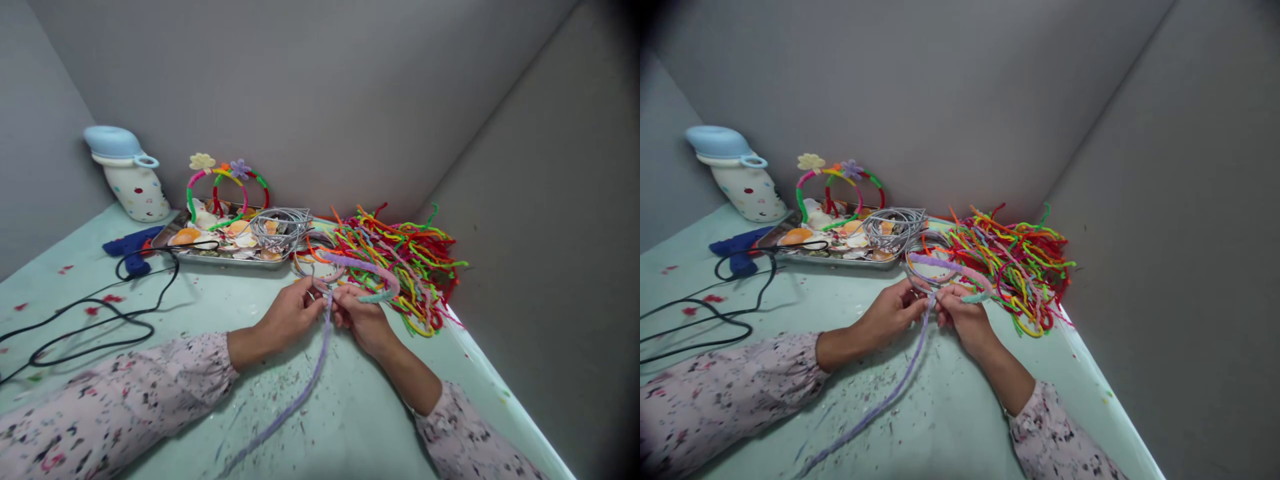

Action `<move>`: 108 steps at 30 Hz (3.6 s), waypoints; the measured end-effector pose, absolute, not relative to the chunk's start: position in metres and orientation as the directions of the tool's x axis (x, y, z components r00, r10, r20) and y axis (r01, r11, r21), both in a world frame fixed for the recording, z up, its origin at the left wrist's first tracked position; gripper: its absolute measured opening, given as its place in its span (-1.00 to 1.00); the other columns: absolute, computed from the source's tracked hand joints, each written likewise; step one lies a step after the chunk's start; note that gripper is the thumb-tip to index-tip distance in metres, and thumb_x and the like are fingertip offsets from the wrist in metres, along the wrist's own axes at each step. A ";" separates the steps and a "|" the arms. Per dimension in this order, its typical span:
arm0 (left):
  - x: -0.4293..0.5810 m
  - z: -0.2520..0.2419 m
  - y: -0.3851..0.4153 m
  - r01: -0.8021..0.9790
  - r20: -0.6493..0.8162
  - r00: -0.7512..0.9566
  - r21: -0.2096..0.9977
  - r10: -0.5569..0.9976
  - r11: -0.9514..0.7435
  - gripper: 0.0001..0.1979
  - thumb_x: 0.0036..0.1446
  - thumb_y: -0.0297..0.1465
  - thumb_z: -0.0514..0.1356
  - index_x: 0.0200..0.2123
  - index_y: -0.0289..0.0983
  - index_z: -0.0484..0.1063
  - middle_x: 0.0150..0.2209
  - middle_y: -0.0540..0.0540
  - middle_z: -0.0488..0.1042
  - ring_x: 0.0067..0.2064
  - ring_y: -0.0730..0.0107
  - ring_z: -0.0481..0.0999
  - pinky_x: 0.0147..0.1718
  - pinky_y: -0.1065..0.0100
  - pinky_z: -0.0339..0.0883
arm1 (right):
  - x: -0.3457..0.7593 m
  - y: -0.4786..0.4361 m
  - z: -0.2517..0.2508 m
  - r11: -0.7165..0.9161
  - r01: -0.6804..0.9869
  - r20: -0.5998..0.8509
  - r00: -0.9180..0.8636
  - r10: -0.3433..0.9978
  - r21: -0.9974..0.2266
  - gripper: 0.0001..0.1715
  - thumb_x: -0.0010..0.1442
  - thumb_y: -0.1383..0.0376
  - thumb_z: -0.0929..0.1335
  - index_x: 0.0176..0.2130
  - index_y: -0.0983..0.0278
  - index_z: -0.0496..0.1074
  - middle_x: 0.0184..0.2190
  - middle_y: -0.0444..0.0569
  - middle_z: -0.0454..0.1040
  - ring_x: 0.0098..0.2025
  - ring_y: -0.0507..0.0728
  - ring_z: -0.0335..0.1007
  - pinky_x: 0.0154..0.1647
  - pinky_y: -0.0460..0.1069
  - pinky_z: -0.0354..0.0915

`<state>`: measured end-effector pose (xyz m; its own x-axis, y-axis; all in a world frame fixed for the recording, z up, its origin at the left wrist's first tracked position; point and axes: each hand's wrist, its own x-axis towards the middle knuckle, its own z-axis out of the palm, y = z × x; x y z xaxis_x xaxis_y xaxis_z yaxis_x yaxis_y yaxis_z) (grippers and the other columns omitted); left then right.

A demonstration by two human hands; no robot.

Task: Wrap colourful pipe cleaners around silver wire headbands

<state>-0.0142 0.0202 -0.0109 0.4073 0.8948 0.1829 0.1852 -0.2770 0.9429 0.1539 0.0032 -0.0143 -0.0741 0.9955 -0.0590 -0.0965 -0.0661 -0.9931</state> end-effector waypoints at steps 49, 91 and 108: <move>-0.015 -0.014 0.024 0.071 0.214 0.351 0.965 0.912 -0.254 -0.89 0.13 -0.37 0.22 -0.29 -0.29 0.47 -0.46 0.00 0.48 -0.39 0.41 0.46 -0.37 0.42 0.32 | 0.150 -0.005 -0.011 -0.025 0.121 -0.034 -0.072 0.997 -0.992 -0.79 0.13 0.19 0.30 -0.46 0.25 0.35 -0.65 -0.18 0.36 -0.60 0.00 0.23 -0.54 -0.08 0.13; -0.011 -0.006 0.021 0.139 0.037 0.279 0.987 0.960 -0.079 -0.90 0.00 -0.40 0.20 -0.47 -0.33 0.47 -0.57 -0.04 0.46 -0.58 0.50 0.35 -0.60 0.45 0.16 | 0.141 -0.010 -0.001 -0.044 0.211 -0.058 -0.060 0.996 -0.977 -0.79 0.10 0.17 0.33 -0.50 0.22 0.37 -0.65 -0.15 0.34 -0.62 0.03 0.24 -0.58 -0.05 0.17; -0.010 -0.008 0.024 0.057 0.024 0.257 0.998 0.966 -0.040 -0.78 -0.01 -0.37 0.21 -0.65 -0.27 0.36 -0.67 0.01 0.32 -0.62 0.50 0.24 -0.62 0.40 0.07 | 0.146 -0.008 -0.013 0.171 0.353 0.145 -0.099 0.984 -0.920 -0.80 0.10 0.30 0.27 -0.54 0.21 0.30 -0.62 -0.18 0.28 -0.55 0.05 0.19 -0.51 -0.05 0.12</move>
<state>-0.0100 0.0236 -0.0084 0.2565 0.9662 0.0240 0.0570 -0.0399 0.9976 0.1460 -0.0080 -0.0130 -0.0988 0.9845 0.1451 0.3527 0.1710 -0.9200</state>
